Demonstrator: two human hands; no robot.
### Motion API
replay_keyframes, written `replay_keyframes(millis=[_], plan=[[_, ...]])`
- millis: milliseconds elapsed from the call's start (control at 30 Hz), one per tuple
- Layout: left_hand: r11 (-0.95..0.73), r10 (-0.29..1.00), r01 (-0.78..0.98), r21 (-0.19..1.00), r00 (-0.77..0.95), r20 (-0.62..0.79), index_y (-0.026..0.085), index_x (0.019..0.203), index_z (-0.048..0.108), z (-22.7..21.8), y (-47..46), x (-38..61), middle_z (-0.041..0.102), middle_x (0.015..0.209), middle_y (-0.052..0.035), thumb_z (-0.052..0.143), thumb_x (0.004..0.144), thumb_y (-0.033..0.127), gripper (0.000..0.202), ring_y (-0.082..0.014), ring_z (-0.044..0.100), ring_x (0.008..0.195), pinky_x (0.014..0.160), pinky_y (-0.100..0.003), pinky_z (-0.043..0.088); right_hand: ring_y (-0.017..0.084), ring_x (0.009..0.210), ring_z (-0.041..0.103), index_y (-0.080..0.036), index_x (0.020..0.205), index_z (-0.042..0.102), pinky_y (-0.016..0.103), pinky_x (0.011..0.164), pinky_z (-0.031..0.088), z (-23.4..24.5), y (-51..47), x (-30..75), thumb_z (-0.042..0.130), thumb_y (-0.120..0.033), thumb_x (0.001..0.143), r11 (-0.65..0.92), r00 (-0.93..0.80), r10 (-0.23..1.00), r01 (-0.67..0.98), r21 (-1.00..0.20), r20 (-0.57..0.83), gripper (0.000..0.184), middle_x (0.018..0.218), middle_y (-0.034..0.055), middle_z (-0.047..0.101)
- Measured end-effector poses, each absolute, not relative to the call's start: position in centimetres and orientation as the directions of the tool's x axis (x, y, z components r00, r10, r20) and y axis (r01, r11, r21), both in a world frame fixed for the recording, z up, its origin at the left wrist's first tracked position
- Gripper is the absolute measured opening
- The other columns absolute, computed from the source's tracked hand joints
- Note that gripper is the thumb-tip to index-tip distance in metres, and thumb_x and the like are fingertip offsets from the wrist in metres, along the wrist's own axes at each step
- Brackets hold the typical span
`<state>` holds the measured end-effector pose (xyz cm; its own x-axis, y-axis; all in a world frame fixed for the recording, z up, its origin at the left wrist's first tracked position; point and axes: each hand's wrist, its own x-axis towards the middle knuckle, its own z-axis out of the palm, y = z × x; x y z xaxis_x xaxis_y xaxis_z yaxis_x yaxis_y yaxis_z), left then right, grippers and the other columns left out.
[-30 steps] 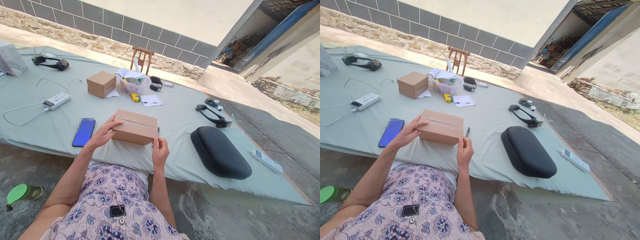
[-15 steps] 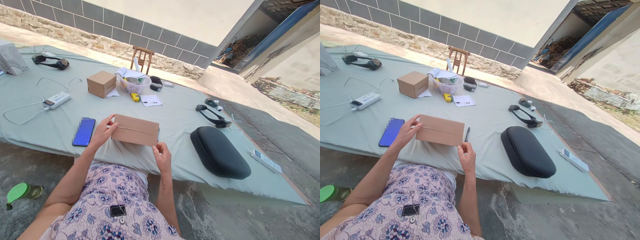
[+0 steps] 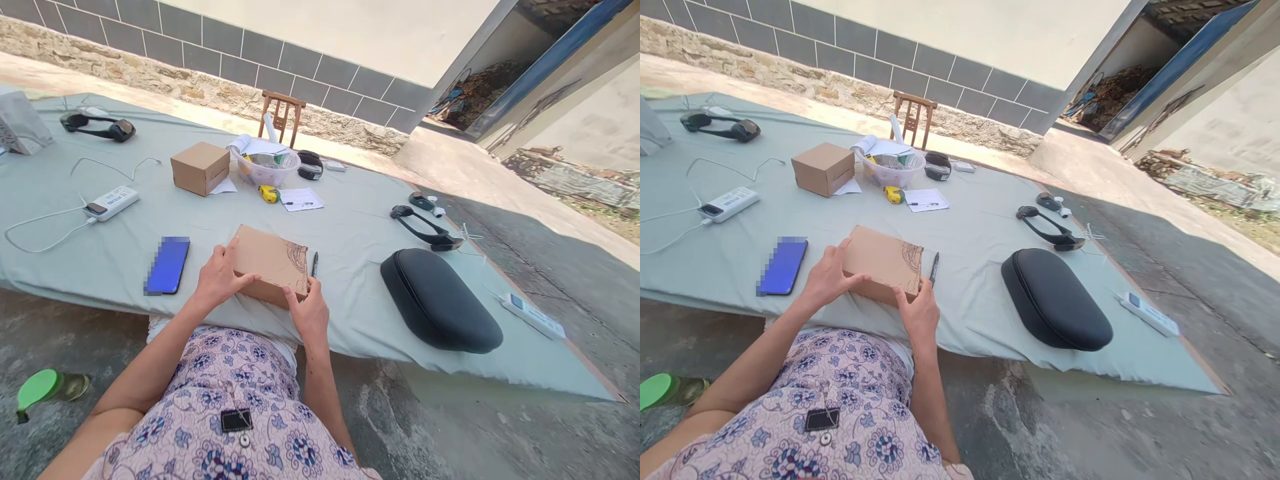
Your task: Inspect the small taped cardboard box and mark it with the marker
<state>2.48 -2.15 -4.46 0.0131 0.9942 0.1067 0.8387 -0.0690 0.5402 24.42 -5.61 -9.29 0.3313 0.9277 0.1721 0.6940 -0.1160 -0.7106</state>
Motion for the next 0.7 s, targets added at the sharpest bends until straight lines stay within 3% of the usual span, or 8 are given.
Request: replay_keyframes(millis=[100, 267, 533, 633, 700], plan=[[-0.037, 0.993, 0.907, 0.42, -0.015, 0.12, 0.02, 0.153, 0.032, -4.5, -2.5, 3.6, 0.053, 0.126, -0.0182, 0.066, 0.078, 0.068, 0.096, -0.0382, 0.061, 0.112, 0.081, -0.044, 0.054, 0.033, 0.098, 0.068, -0.017, 0.119, 0.055, 0.036, 0.072, 0.047, -9.4, -5.5, 23.5, 0.055, -0.073, 0.08, -0.149, 0.362, 0.908, 0.749, -0.646, 0.21, 0.068, 0.115, 0.017, 0.069], [-0.012, 0.989, 0.926, 0.377, -0.045, 0.142, 0.016, 0.155, 0.031, -4.8, -2.5, 4.3, 0.053, 0.126, -0.0205, 0.067, 0.075, 0.073, 0.104, -0.0389, 0.06, 0.114, 0.081, -0.041, 0.055, 0.032, 0.095, 0.067, -0.018, 0.121, 0.055, 0.035, 0.071, 0.046, -9.7, -5.5, 23.2, 0.052, -0.072, 0.084, -0.149, 0.35, 0.911, 0.772, -0.618, 0.218, 0.066, 0.112, 0.0158, 0.068], [-0.084, 0.99, 0.887, 0.454, 0.021, 0.142, 0.021, 0.155, 0.029, -5.3, -2.2, 3.2, 0.05, 0.129, -0.0176, 0.059, 0.087, 0.062, 0.084, -0.0337, 0.058, 0.117, 0.083, -0.039, 0.054, 0.028, 0.103, 0.065, -0.017, 0.128, 0.057, 0.036, 0.08, 0.049, -10.7, -5.6, 24.4, 0.039, -0.064, 0.095, 0.046, 0.228, 0.923, 0.732, -0.68, 0.308, 0.06, 0.119, 0.0151, 0.068], [-0.074, 0.991, 0.896, 0.438, 0.016, 0.136, 0.023, 0.155, 0.033, -5.2, -2.3, 3.2, 0.047, 0.132, -0.0183, 0.052, 0.092, 0.057, 0.073, -0.0341, 0.057, 0.119, 0.085, -0.041, 0.053, 0.024, 0.098, 0.066, -0.018, 0.131, 0.057, 0.035, 0.084, 0.049, -10.8, -5.6, 24.5, 0.036, -0.059, 0.097, 0.086, 0.193, 0.935, 0.691, -0.717, 0.298, 0.057, 0.119, 0.0136, 0.069], [-0.062, 0.988, 0.915, 0.398, 0.0, 0.155, 0.023, 0.153, 0.036, -5.2, -2.3, 3.4, 0.046, 0.133, -0.0202, 0.054, 0.09, 0.062, 0.077, -0.0365, 0.056, 0.118, 0.087, -0.045, 0.052, 0.024, 0.099, 0.066, -0.017, 0.132, 0.057, 0.035, 0.085, 0.05, -10.7, -5.5, 24.3, 0.035, -0.058, 0.098, 0.102, 0.191, 0.933, 0.672, -0.733, 0.304, 0.057, 0.119, 0.0139, 0.069]])
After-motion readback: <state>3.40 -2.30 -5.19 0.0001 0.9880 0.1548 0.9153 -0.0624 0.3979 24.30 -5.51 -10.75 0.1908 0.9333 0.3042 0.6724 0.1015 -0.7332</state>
